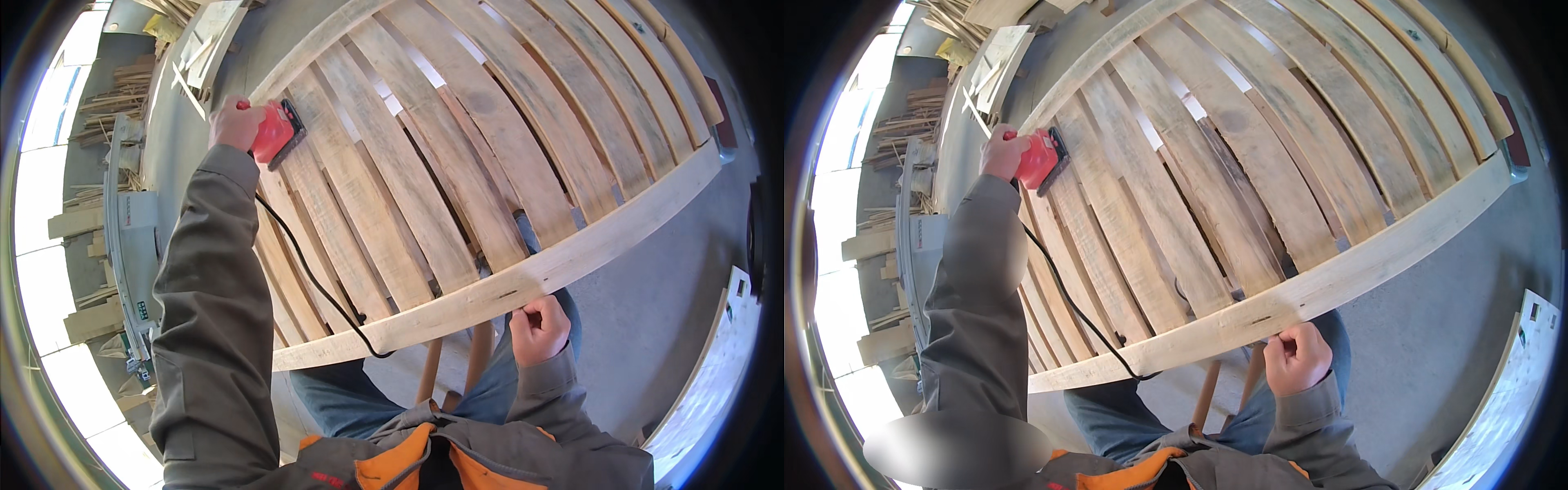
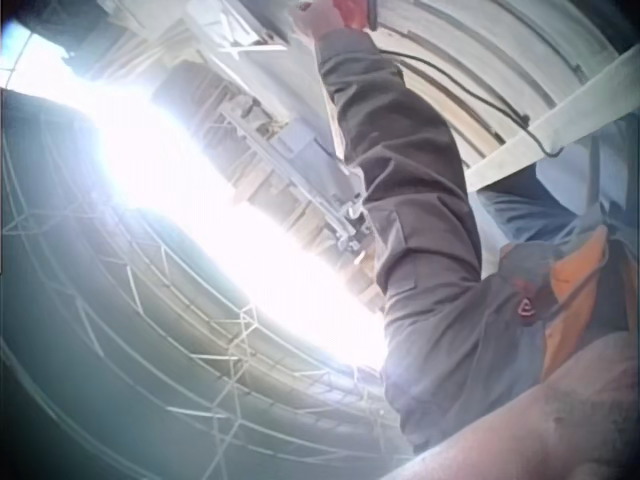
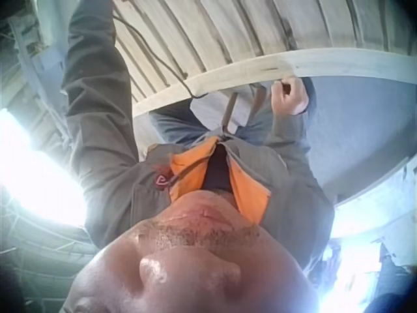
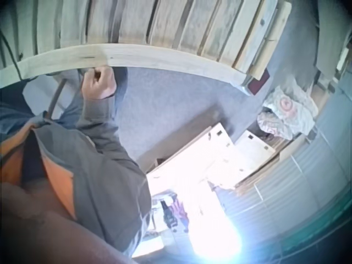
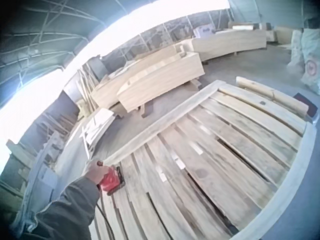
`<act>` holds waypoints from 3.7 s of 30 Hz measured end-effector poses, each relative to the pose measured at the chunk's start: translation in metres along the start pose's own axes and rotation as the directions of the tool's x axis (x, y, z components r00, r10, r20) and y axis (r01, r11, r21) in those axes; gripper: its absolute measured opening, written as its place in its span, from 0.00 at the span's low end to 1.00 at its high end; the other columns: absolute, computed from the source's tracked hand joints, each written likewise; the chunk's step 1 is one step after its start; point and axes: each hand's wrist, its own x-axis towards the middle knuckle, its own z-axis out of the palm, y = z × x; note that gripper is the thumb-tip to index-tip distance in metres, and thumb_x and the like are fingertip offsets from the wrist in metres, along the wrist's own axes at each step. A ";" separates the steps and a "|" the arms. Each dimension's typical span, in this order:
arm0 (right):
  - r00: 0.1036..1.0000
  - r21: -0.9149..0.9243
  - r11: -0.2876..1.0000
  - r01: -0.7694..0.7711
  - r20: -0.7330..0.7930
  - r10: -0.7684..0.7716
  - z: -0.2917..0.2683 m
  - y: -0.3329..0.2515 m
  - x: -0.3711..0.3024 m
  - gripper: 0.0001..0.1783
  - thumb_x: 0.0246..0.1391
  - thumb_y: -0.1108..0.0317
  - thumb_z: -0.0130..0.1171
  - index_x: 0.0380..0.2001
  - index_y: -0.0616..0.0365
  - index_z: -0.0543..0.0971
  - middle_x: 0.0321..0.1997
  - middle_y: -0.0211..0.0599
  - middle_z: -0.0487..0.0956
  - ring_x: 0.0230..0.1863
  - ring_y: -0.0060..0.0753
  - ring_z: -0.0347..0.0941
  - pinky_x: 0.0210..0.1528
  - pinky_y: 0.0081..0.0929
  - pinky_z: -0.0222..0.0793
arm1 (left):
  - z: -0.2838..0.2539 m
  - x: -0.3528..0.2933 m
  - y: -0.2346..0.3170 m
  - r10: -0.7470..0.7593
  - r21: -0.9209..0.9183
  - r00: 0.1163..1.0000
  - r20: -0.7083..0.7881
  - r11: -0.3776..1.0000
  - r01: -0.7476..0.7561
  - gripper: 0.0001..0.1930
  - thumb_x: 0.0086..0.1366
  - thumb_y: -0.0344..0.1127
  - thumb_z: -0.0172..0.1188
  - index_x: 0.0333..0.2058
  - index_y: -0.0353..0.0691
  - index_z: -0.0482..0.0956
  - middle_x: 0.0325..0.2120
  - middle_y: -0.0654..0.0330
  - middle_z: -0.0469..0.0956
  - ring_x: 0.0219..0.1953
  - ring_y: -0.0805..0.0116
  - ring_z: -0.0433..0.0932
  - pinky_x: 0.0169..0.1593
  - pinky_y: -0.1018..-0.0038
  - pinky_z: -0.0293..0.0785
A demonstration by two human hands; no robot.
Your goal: The person uses a red electric sander to smooth the surface of a wooden slatted structure. The sander is moved systematically across the slats and frame, with the cord managed to avoid obstruction.
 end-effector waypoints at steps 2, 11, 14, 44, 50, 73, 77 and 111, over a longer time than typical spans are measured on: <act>1.000 0.021 1.000 -0.018 0.003 0.018 -0.001 -0.002 0.003 0.11 0.52 0.80 0.67 0.29 0.58 0.73 0.24 0.37 0.75 0.19 0.32 0.67 0.22 0.30 0.63 | 0.000 0.010 0.009 -0.008 0.012 1.000 -0.006 1.000 0.008 0.26 0.53 0.45 0.72 0.52 0.46 0.84 0.53 0.40 0.79 0.55 0.45 0.80 0.59 0.60 0.78; 0.999 0.047 0.998 -0.035 0.009 0.034 0.001 0.003 0.004 0.11 0.51 0.79 0.67 0.27 0.58 0.73 0.24 0.40 0.76 0.20 0.34 0.70 0.24 0.31 0.67 | 0.001 0.016 -0.005 0.000 -0.027 1.000 0.008 1.000 0.000 0.25 0.51 0.44 0.72 0.49 0.43 0.84 0.50 0.41 0.80 0.52 0.47 0.82 0.57 0.60 0.79; 0.999 0.079 0.996 -0.037 -0.006 0.037 0.002 0.006 0.004 0.11 0.51 0.79 0.67 0.27 0.59 0.73 0.25 0.40 0.77 0.21 0.33 0.71 0.25 0.30 0.68 | -0.004 -0.002 -0.007 -0.029 -0.014 0.999 0.022 0.999 0.029 0.25 0.50 0.44 0.73 0.47 0.42 0.84 0.49 0.41 0.80 0.51 0.47 0.82 0.57 0.60 0.79; 0.974 0.176 0.961 -0.212 0.123 0.192 -0.009 -0.001 0.006 0.12 0.54 0.82 0.66 0.28 0.59 0.72 0.25 0.38 0.79 0.23 0.20 0.71 0.27 0.23 0.68 | -0.017 0.057 -0.037 0.043 -0.340 0.967 0.251 0.939 0.047 0.19 0.59 0.32 0.68 0.48 0.34 0.79 0.40 0.55 0.80 0.40 0.65 0.80 0.45 0.68 0.77; 0.967 0.184 0.955 -0.234 0.142 0.210 -0.009 -0.002 0.007 0.12 0.55 0.81 0.67 0.29 0.59 0.72 0.24 0.36 0.78 0.23 0.17 0.70 0.26 0.22 0.67 | -0.017 0.047 -0.036 0.048 -0.259 0.984 0.170 0.966 -0.002 0.20 0.57 0.35 0.70 0.47 0.35 0.80 0.37 0.56 0.81 0.39 0.65 0.80 0.45 0.67 0.77; 0.985 0.109 0.981 -0.163 0.079 0.155 -0.005 -0.007 0.009 0.14 0.52 0.82 0.66 0.27 0.58 0.70 0.25 0.37 0.79 0.23 0.17 0.69 0.26 0.22 0.67 | -0.027 0.044 -0.021 0.136 -0.317 0.967 0.216 0.946 -0.063 0.17 0.54 0.36 0.70 0.39 0.33 0.81 0.33 0.54 0.81 0.38 0.64 0.80 0.43 0.68 0.76; 0.988 0.094 0.985 -0.144 0.062 0.138 -0.004 -0.004 0.008 0.14 0.52 0.82 0.67 0.26 0.58 0.70 0.24 0.37 0.79 0.23 0.17 0.69 0.25 0.23 0.67 | -0.023 0.052 -0.017 0.126 -0.279 0.968 0.217 0.958 -0.062 0.17 0.53 0.37 0.70 0.40 0.33 0.82 0.34 0.52 0.82 0.39 0.62 0.81 0.44 0.67 0.77; 0.976 0.145 0.969 -0.199 0.122 0.182 -0.008 -0.006 0.010 0.12 0.54 0.81 0.66 0.26 0.59 0.71 0.22 0.36 0.79 0.21 0.17 0.68 0.24 0.23 0.65 | -0.018 0.053 -0.013 0.144 -0.210 0.954 0.263 0.974 -0.089 0.18 0.52 0.37 0.71 0.40 0.35 0.81 0.33 0.54 0.81 0.37 0.62 0.81 0.42 0.66 0.77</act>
